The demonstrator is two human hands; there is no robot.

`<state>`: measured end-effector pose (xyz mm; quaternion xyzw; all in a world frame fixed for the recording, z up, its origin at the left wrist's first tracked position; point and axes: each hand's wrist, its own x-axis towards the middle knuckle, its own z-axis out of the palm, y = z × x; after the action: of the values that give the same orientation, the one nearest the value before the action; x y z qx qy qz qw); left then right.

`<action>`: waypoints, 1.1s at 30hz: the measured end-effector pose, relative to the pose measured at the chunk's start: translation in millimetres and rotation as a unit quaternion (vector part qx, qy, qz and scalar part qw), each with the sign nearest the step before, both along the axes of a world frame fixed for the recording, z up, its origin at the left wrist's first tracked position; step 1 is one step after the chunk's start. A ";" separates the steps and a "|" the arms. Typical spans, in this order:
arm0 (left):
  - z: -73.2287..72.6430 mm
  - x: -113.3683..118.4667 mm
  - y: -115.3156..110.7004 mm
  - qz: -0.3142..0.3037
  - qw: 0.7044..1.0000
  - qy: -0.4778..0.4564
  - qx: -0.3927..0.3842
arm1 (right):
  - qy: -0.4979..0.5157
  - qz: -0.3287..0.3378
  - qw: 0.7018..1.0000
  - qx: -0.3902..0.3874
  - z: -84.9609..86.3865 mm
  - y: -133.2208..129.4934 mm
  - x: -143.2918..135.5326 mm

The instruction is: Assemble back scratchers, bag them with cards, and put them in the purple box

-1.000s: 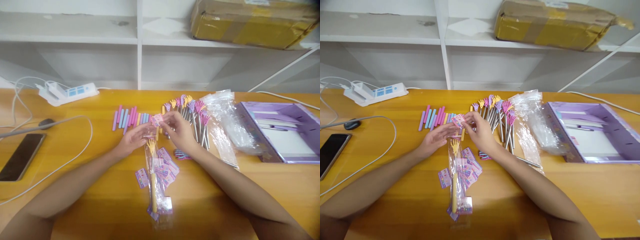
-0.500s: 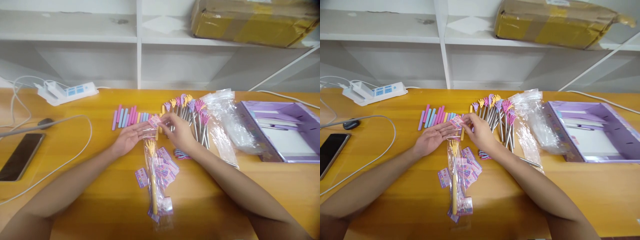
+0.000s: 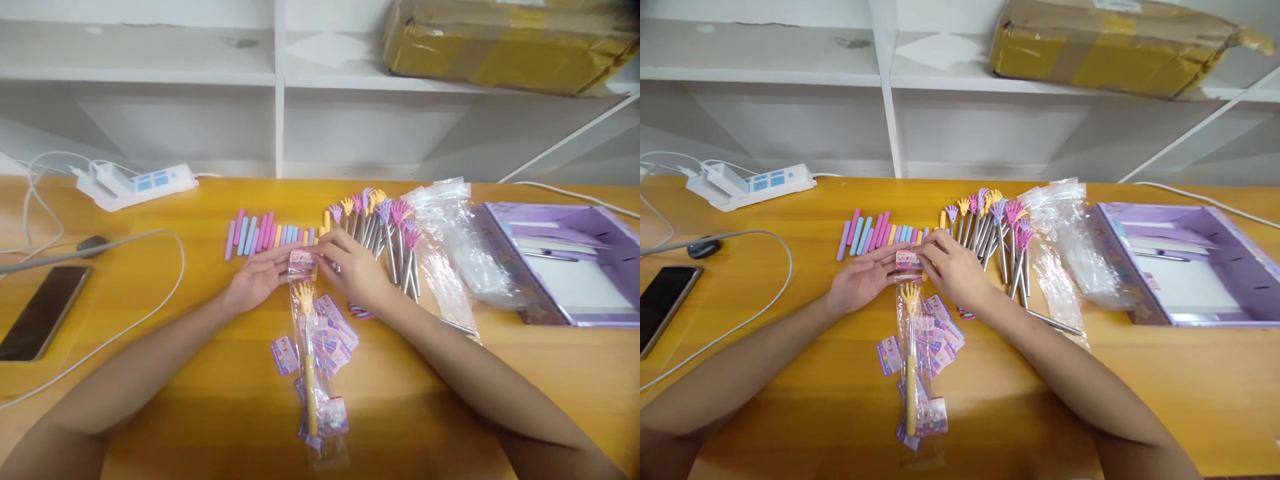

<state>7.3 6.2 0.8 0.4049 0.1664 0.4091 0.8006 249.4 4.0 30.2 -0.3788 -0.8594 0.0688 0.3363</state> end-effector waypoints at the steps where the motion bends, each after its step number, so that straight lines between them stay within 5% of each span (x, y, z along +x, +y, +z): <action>1: -0.1 -0.1 -0.2 0.000 1.000 0.000 0.000 | -0.004 -0.001 1.000 0.002 0.4 -0.7 -0.3; 18: -2.1 -1.6 -1.7 0.011 0.999 0.033 0.020 | -0.094 0.014 0.995 0.030 -0.8 -7.3 -3.2; 27: -5.5 -1.0 -1.2 0.014 0.999 0.023 0.028 | 0.109 0.050 0.972 -0.201 12.2 -1.6 -1.7; 33: -4.2 -1.2 -0.2 0.022 0.999 0.030 0.032 | 0.151 0.081 0.963 -0.208 16.4 -0.1 -0.9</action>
<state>6.1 5.9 -3.4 0.4389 0.1855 0.4194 0.7727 248.5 3.9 46.7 -0.3545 -0.7936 0.3293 0.3689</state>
